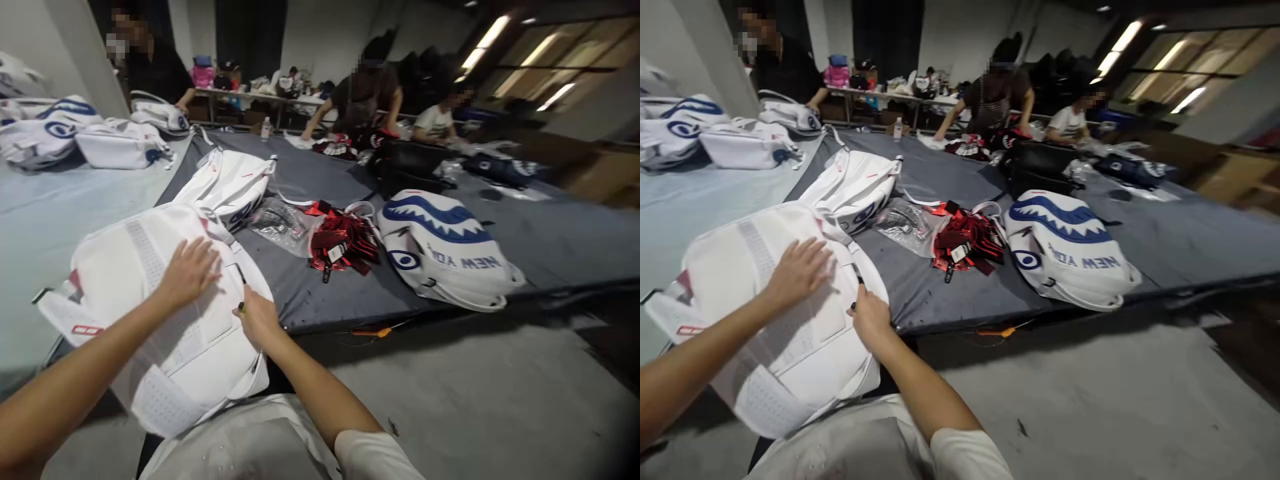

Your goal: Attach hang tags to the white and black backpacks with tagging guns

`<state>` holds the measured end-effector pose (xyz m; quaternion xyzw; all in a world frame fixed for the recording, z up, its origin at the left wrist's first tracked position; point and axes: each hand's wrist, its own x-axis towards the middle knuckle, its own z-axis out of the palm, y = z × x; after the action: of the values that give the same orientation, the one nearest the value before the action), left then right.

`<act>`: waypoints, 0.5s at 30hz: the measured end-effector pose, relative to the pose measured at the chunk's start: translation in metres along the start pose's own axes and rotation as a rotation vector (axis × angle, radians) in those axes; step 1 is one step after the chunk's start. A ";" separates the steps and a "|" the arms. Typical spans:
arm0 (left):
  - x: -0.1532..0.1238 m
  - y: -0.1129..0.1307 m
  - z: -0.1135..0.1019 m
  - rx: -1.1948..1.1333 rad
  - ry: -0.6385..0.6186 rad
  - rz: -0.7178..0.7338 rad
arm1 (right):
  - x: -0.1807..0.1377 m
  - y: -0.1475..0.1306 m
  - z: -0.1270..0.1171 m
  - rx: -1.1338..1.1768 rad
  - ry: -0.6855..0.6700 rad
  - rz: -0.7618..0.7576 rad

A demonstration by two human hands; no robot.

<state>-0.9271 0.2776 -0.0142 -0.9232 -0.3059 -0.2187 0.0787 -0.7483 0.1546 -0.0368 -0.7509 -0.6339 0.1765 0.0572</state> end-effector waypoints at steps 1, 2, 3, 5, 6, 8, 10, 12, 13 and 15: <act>0.023 -0.013 0.000 0.040 -0.041 0.032 | 0.002 0.000 0.003 -0.012 0.028 -0.004; 0.042 -0.023 0.000 0.074 -0.094 0.080 | 0.001 0.002 0.006 -0.016 0.061 -0.014; 0.055 -0.029 -0.001 0.103 -0.150 0.137 | -0.003 0.004 0.010 -0.012 0.093 -0.030; 0.065 -0.030 -0.009 0.142 -0.255 0.220 | -0.016 0.011 0.016 0.009 0.138 -0.070; 0.062 -0.027 -0.015 0.151 -0.297 0.238 | -0.026 0.014 0.018 0.019 0.152 -0.089; 0.048 -0.013 -0.033 0.141 -0.358 0.255 | -0.048 0.021 0.020 0.043 0.183 -0.136; 0.032 0.004 -0.055 0.123 -0.339 0.288 | -0.068 0.027 0.020 0.076 0.225 -0.185; 0.023 0.020 -0.071 0.135 -0.228 0.337 | -0.078 0.035 0.020 0.100 0.272 -0.214; 0.023 0.027 -0.075 0.157 -0.171 0.352 | -0.078 0.040 0.022 0.100 0.290 -0.213; 0.030 0.036 -0.071 0.212 -0.139 0.346 | -0.069 0.052 0.027 0.080 0.305 -0.189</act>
<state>-0.9093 0.2450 0.0624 -0.9614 -0.1688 -0.1045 0.1907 -0.7183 0.0740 -0.0647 -0.7031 -0.6781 0.0795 0.1988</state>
